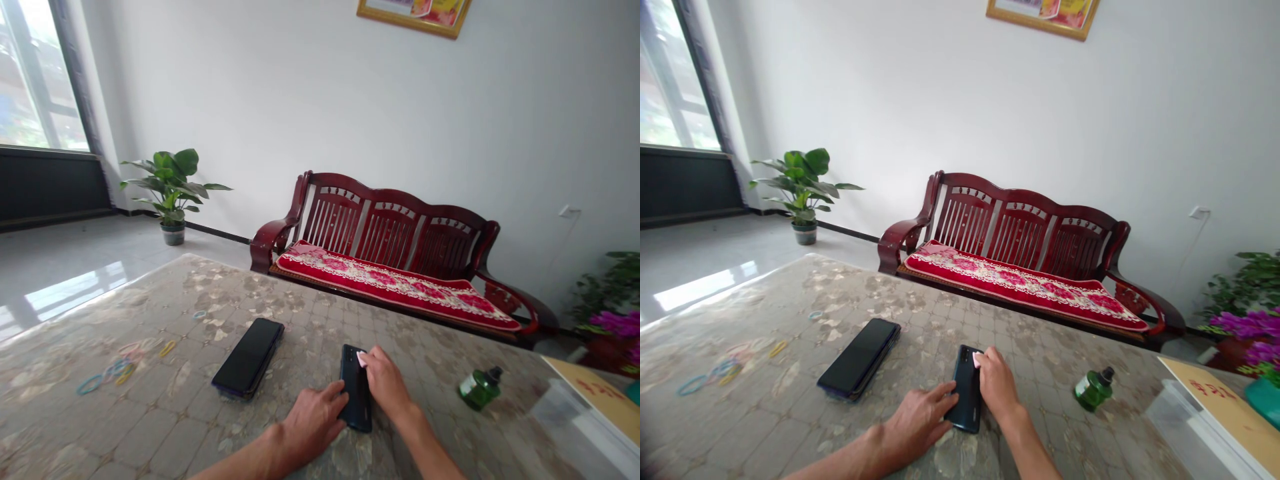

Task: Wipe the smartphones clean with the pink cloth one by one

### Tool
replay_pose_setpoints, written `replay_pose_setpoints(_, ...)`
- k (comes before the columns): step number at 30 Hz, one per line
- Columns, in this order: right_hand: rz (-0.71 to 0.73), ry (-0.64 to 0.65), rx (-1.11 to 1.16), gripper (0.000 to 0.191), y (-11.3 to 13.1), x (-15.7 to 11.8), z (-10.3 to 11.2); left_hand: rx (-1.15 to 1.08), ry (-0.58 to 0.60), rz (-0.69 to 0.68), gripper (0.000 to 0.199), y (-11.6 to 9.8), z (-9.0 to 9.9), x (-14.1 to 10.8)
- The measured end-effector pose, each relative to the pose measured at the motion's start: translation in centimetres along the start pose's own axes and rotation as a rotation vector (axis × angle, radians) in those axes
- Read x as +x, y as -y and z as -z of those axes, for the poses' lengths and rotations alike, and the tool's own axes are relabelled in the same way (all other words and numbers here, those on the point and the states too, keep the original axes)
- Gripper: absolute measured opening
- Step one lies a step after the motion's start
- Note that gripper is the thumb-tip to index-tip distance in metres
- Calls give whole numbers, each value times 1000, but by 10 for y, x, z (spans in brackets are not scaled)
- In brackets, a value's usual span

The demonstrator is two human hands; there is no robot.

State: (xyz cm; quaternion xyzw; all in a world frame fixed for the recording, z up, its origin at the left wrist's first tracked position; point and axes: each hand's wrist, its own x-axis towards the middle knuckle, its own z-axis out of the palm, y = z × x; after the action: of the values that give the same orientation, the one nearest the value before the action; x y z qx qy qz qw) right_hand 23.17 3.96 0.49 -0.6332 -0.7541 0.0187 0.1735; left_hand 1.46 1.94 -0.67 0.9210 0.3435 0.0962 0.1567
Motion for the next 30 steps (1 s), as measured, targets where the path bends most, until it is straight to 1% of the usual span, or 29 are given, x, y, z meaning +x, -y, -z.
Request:
replay_pose_setpoints(3, 54, 35, 59, 38, 7, -23, 2, -2, 0, -10, 29, 0, 0, 0)
replay_pose_setpoints(5, 72, 47, 72, 39, 11, -30, 3, -8, 0, -22, 29, 0, 0, -1)
replay_pose_setpoints(7, 60, 50, 54, 39, 15, -28, 3, -9, -2, -24, 29, 0, 1, -1)
replay_pose_setpoints(11, -10, 28, -30, 39, 19, -7, 2, -9, -12, -15, 29, 0, 2, -1)
replay_pose_setpoints(13, -22, 29, -55, 39, 23, -3, 3, -11, -12, -17, 31, 0, 1, -1)
replay_pose_setpoints(17, 63, 81, -45, 35, 33, -16, 4, -20, -6, -22, 33, 1, 1, 0)
replay_pose_setpoints(19, 85, 84, -38, 34, 37, -20, 4, -26, -16, -27, 32, 0, 2, -1)
replay_pose_setpoints(21, 60, 68, -38, 35, 38, -16, 1, -27, -27, -30, 29, 0, 2, -1)
replay_pose_setpoints(25, 7, 50, -67, 37, 40, 3, -3, -26, -41, -26, 26, 0, 2, -1)
replay_pose_setpoints(27, 22, 58, -77, 37, 41, 6, -1, -32, -45, -23, 24, -1, 3, -2)
replay_pose_setpoints(30, 76, 99, -71, 35, 44, -1, 5, -42, -45, -24, 23, -1, 5, -2)
